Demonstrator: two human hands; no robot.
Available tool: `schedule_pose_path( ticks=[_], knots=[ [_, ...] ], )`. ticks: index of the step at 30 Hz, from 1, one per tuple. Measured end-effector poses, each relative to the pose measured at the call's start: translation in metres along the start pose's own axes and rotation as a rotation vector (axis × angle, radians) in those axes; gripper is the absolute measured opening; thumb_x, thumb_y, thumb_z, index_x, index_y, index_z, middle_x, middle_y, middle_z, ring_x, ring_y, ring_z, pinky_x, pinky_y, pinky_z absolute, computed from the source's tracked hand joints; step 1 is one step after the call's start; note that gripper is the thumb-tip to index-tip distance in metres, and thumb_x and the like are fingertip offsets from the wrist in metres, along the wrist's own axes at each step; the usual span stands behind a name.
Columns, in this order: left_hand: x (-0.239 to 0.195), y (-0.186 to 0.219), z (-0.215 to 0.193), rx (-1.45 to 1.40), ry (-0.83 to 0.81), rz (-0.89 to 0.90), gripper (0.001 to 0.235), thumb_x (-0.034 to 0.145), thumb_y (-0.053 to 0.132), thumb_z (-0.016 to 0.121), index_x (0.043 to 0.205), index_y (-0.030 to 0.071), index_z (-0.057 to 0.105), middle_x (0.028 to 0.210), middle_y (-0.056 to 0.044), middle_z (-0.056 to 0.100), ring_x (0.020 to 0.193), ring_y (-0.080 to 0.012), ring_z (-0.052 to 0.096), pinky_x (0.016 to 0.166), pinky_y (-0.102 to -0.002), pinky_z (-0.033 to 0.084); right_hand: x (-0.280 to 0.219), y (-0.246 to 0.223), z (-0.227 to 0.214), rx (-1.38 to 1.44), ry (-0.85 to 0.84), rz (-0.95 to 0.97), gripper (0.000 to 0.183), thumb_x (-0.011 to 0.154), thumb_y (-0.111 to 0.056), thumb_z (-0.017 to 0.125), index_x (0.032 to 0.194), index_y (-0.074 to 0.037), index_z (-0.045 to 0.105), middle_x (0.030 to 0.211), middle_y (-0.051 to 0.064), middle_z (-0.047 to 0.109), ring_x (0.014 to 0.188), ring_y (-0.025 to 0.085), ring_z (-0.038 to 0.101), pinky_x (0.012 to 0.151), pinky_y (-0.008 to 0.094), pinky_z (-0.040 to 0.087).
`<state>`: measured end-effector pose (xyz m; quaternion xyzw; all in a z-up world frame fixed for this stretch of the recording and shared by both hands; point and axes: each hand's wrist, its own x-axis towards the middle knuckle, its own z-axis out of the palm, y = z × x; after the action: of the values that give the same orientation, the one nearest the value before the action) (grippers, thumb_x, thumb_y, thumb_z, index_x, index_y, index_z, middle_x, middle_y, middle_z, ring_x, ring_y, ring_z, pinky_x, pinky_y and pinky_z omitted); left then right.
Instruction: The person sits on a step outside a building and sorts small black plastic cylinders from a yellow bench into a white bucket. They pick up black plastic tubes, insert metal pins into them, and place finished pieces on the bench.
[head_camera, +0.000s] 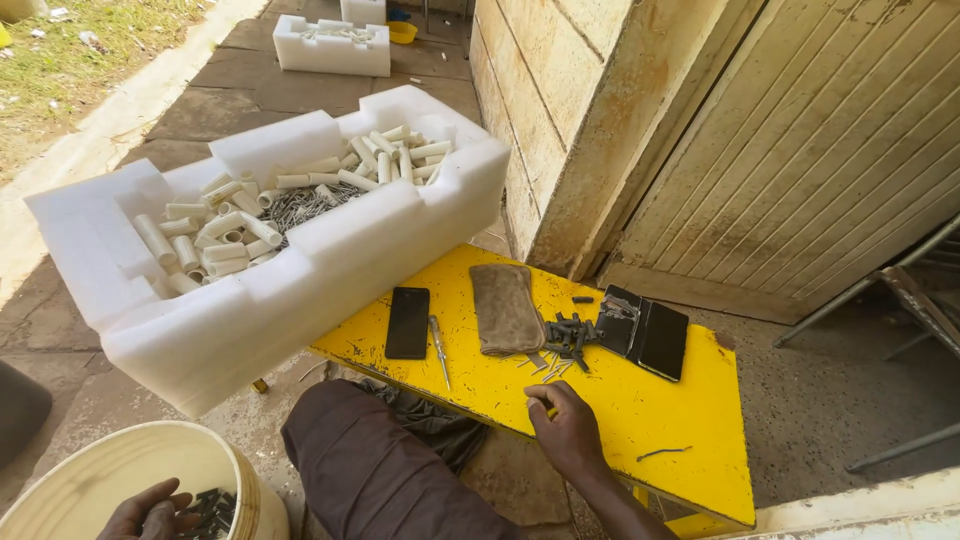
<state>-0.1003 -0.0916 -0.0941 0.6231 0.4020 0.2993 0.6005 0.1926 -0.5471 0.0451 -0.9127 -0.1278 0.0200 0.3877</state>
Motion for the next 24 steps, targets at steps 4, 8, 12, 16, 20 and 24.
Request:
schedule_pose_path(
  ticks=[4, 8, 12, 16, 20, 24],
  knots=[
    [0.012, -0.009, 0.007, 0.09, -0.009, -0.067, 0.032, 0.117, 0.008, 0.052, 0.14, -0.005, 0.069, 0.122, -0.03, 0.073, 0.089, -0.0415, 0.071, 0.069, -0.044, 0.051, 0.023, 0.002, 0.026, -0.176, 0.105, -0.398, 0.042, 0.099, -0.029, 0.063, 0.134, -0.007, 0.07, 0.138, 0.011, 0.068, 0.129, 0.033, 0.062, 0.106, 0.052, 0.05],
    [-0.003, 0.003, 0.017, 0.052, -0.033, -0.132, 0.034, 0.115, 0.008, 0.055, 0.143, -0.007, 0.066, 0.117, -0.03, 0.073, 0.084, -0.0376, 0.066, 0.067, -0.043, 0.046, 0.065, -0.008, 0.058, -0.464, -0.063, -0.247, 0.074, 0.105, -0.057, 0.047, 0.161, -0.009, 0.04, 0.17, 0.013, 0.033, 0.158, 0.033, 0.028, 0.131, 0.061, 0.01],
    [-0.002, 0.003, 0.018, 0.174, -0.001, -0.139, 0.034, 0.11, 0.007, 0.059, 0.139, -0.005, 0.072, 0.11, -0.026, 0.079, 0.083, -0.039, 0.073, 0.075, -0.043, 0.056, 0.09, -0.021, 0.077, -0.491, -0.02, -0.196, 0.086, 0.101, -0.071, 0.047, 0.153, -0.002, 0.045, 0.168, 0.021, 0.034, 0.155, 0.042, 0.029, 0.127, 0.063, 0.015],
    [0.004, -0.009, 0.013, 0.141, -0.004, -0.193, 0.034, 0.112, 0.01, 0.06, 0.141, -0.004, 0.071, 0.108, -0.026, 0.078, 0.08, -0.0387, 0.072, 0.071, -0.043, 0.052, 0.102, -0.028, 0.097, -0.492, -0.03, -0.184, 0.085, 0.102, -0.059, 0.058, 0.157, 0.003, 0.039, 0.17, 0.028, 0.03, 0.158, 0.047, 0.024, 0.129, 0.06, 0.017],
    [0.012, -0.025, 0.018, 0.155, 0.001, -0.154, 0.031, 0.109, 0.007, 0.064, 0.136, -0.006, 0.073, 0.101, -0.028, 0.079, 0.076, -0.0379, 0.073, 0.068, -0.04, 0.054, 0.124, -0.011, 0.113, -0.548, 0.078, -0.3, 0.058, 0.099, -0.024, 0.063, 0.151, -0.003, 0.051, 0.154, 0.025, 0.048, 0.147, 0.049, 0.038, 0.124, 0.066, 0.033],
    [0.009, -0.02, 0.025, 0.199, -0.026, -0.185, 0.035, 0.106, 0.008, 0.065, 0.136, -0.008, 0.074, 0.104, -0.029, 0.079, 0.079, -0.0426, 0.075, 0.075, -0.042, 0.058, 0.138, -0.02, 0.091, -0.408, 0.142, -0.374, 0.029, 0.097, -0.003, 0.057, 0.122, -0.003, 0.072, 0.11, 0.017, 0.07, 0.097, 0.035, 0.064, 0.08, 0.052, 0.055]
  ],
)
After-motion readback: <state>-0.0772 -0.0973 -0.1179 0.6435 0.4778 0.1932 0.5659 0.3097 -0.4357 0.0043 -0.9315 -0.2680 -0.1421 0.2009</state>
